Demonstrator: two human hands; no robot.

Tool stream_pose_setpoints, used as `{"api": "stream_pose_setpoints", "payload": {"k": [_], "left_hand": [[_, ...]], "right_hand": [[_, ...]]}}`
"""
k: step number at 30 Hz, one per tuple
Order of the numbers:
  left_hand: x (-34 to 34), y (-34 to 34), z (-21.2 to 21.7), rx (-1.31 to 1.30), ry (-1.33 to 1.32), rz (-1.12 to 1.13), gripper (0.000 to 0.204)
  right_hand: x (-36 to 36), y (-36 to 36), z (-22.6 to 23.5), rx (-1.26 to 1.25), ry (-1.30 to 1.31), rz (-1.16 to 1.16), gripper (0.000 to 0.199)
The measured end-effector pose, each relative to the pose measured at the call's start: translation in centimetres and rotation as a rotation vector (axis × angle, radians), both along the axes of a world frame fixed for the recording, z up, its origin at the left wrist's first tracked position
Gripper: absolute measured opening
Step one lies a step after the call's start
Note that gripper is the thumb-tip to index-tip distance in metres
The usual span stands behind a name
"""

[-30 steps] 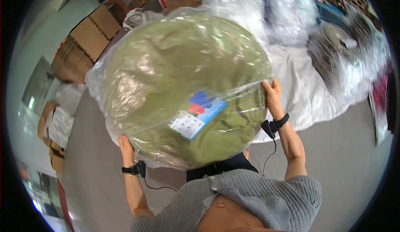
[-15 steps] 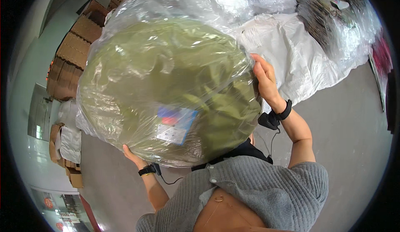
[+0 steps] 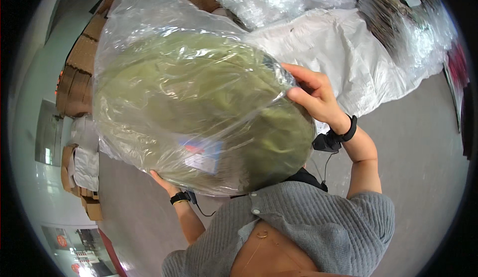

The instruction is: Packing circular items into plastic bags and applying labels.

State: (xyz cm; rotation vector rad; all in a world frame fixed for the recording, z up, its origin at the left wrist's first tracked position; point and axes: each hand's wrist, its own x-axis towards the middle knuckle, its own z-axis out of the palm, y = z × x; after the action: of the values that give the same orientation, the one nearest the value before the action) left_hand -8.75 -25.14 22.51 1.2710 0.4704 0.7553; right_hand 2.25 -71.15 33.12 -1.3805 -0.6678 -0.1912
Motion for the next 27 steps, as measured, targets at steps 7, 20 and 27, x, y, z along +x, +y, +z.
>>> {"api": "stream_pose_setpoints", "payload": {"k": [7, 20, 27], "left_hand": [[-0.8, 2.7, -1.1, -0.078, 0.0, -0.042, 0.061], [-0.9, 2.2, 3.6, 0.184, -0.08, -0.182, 0.05], [-1.5, 0.4, 8.5, 0.191, 0.02, -0.16, 0.046]], "right_hand": [[1.2, -0.5, 0.0, -0.033, -0.029, -0.075, 0.05], [5.8, -5.5, -8.4, 0.053, 0.199, -0.508, 0.028], [5.3, -5.6, -9.5, 0.078, 0.147, -0.523, 0.051]]}}
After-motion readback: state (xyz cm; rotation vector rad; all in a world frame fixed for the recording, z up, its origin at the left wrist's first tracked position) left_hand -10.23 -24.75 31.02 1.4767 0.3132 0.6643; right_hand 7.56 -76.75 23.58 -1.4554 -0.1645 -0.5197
